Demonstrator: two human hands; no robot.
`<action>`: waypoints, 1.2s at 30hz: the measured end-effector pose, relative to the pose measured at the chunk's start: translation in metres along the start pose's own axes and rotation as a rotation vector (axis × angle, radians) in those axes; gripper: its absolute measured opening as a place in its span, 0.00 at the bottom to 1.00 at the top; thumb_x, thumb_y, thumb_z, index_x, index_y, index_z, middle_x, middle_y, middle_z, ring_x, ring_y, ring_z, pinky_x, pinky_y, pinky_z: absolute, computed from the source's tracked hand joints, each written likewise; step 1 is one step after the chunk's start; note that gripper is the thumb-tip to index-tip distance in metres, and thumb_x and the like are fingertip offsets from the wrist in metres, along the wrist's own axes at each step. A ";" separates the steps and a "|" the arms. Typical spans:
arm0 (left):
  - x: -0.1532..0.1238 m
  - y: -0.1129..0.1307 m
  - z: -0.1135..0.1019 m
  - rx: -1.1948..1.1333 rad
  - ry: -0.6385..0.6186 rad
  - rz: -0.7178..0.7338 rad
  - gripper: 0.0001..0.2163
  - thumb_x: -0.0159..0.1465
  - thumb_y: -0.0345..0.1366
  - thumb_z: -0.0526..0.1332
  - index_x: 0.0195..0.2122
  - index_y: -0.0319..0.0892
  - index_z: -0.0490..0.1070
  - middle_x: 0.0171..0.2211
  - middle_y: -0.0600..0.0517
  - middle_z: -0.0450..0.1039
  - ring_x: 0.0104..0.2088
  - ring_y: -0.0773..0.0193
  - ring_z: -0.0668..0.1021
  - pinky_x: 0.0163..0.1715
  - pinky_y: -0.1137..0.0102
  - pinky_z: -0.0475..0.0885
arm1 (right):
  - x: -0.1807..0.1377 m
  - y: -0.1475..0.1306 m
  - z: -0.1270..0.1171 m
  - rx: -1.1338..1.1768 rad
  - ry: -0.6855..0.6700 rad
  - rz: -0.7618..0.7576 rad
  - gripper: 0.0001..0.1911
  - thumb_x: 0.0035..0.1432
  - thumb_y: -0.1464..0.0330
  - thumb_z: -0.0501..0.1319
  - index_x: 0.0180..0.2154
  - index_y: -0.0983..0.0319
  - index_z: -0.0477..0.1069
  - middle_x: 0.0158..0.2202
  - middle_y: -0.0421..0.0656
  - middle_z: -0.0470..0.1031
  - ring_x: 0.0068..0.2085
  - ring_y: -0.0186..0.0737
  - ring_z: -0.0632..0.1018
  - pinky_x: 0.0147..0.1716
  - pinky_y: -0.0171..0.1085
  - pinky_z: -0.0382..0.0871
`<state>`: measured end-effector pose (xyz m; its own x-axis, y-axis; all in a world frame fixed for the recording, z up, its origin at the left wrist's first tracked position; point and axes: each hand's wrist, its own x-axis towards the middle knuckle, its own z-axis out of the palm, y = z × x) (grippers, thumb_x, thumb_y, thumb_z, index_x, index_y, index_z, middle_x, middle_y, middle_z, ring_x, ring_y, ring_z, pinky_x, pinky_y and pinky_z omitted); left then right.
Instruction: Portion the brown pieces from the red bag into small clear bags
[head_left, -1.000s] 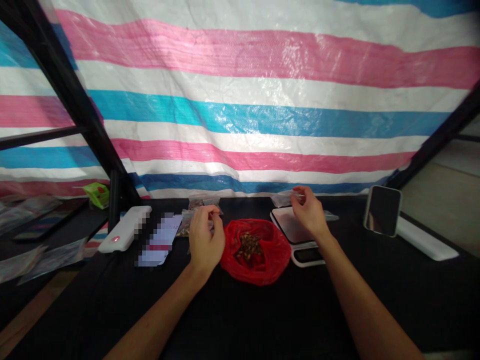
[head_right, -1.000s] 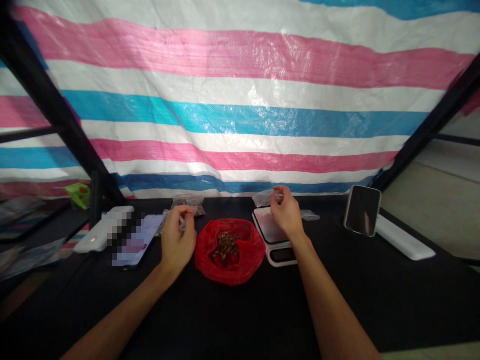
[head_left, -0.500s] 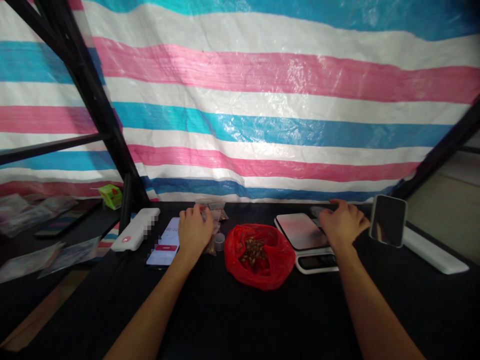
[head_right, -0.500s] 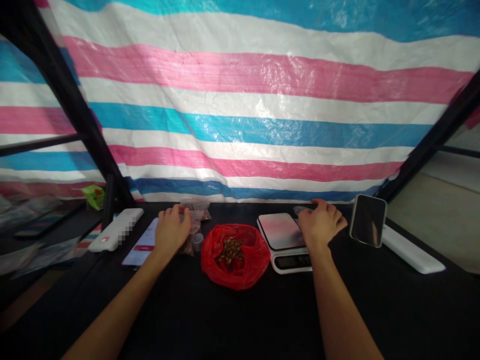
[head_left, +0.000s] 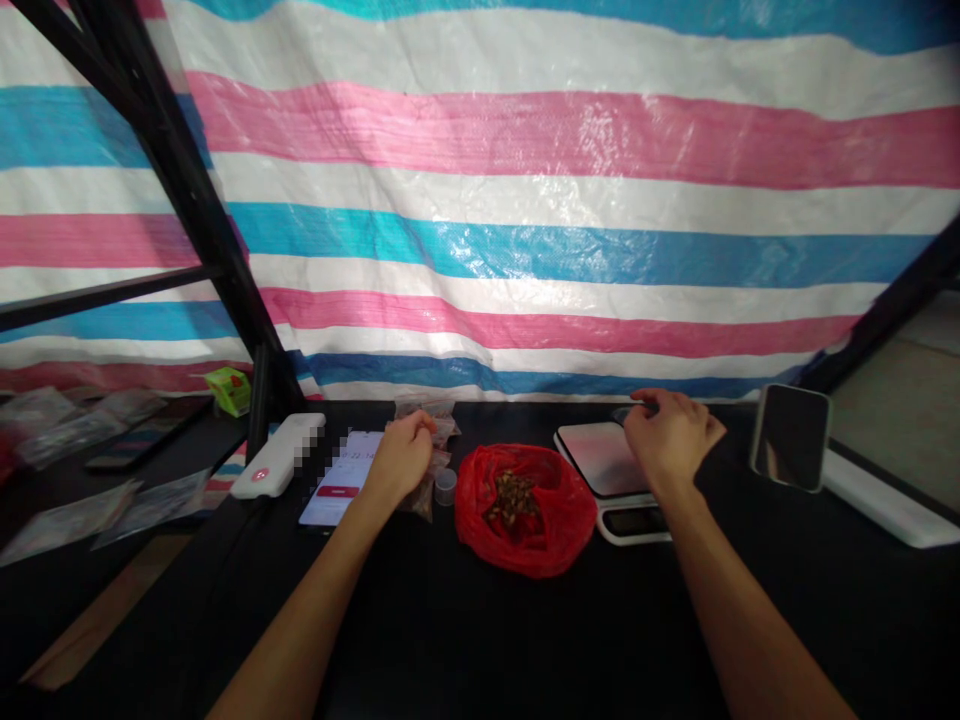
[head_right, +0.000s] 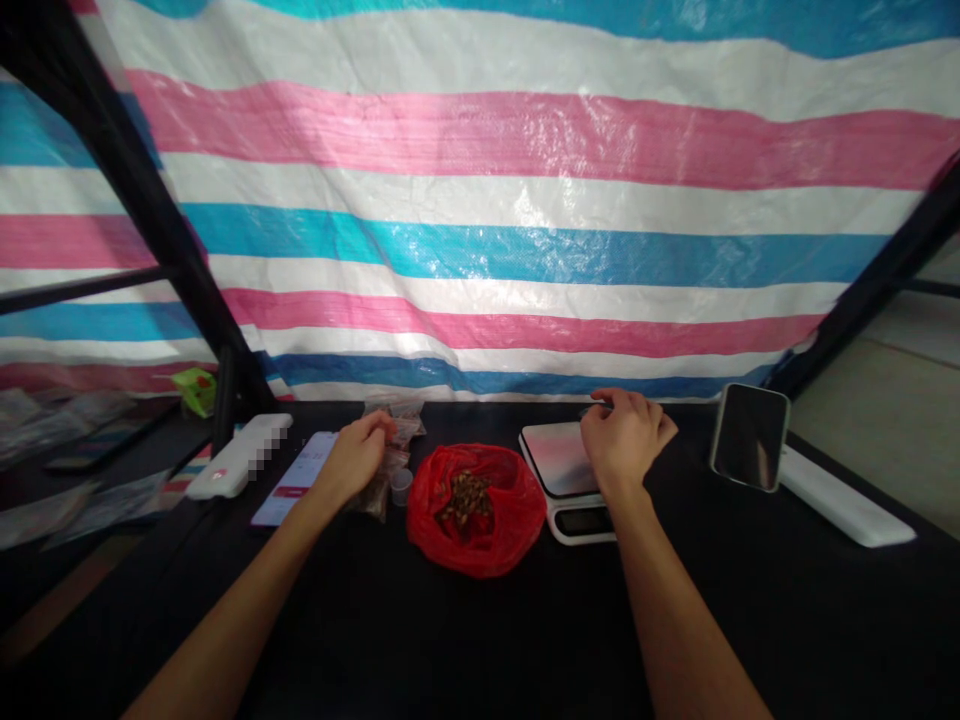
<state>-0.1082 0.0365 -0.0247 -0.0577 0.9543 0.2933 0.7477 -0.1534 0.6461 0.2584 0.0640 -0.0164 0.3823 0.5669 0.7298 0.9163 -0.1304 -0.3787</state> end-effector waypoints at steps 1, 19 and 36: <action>0.000 0.000 0.000 -0.012 -0.039 0.014 0.13 0.60 0.24 0.51 0.33 0.44 0.74 0.33 0.51 0.80 0.37 0.58 0.80 0.39 0.67 0.69 | 0.000 0.000 0.000 -0.004 -0.001 -0.005 0.16 0.56 0.71 0.54 0.38 0.62 0.80 0.40 0.50 0.79 0.45 0.53 0.73 0.50 0.50 0.57; -0.004 0.003 -0.008 0.127 -0.018 0.181 0.11 0.60 0.23 0.54 0.34 0.46 0.72 0.30 0.51 0.75 0.40 0.54 0.74 0.38 0.65 0.66 | 0.001 -0.006 -0.006 0.029 -0.019 -0.043 0.15 0.58 0.72 0.54 0.38 0.61 0.81 0.38 0.50 0.81 0.43 0.54 0.76 0.45 0.48 0.61; -0.011 0.012 0.001 -0.168 0.319 0.461 0.12 0.74 0.26 0.47 0.52 0.45 0.64 0.47 0.47 0.67 0.49 0.59 0.73 0.51 0.63 0.70 | -0.056 -0.094 -0.029 0.639 -0.454 -0.715 0.15 0.65 0.77 0.57 0.48 0.56 0.75 0.46 0.45 0.79 0.48 0.48 0.77 0.48 0.47 0.69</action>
<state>-0.0981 0.0243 -0.0208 0.0329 0.6592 0.7512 0.6294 -0.5975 0.4968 0.1547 0.0207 -0.0054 -0.4222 0.6103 0.6703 0.6268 0.7307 -0.2706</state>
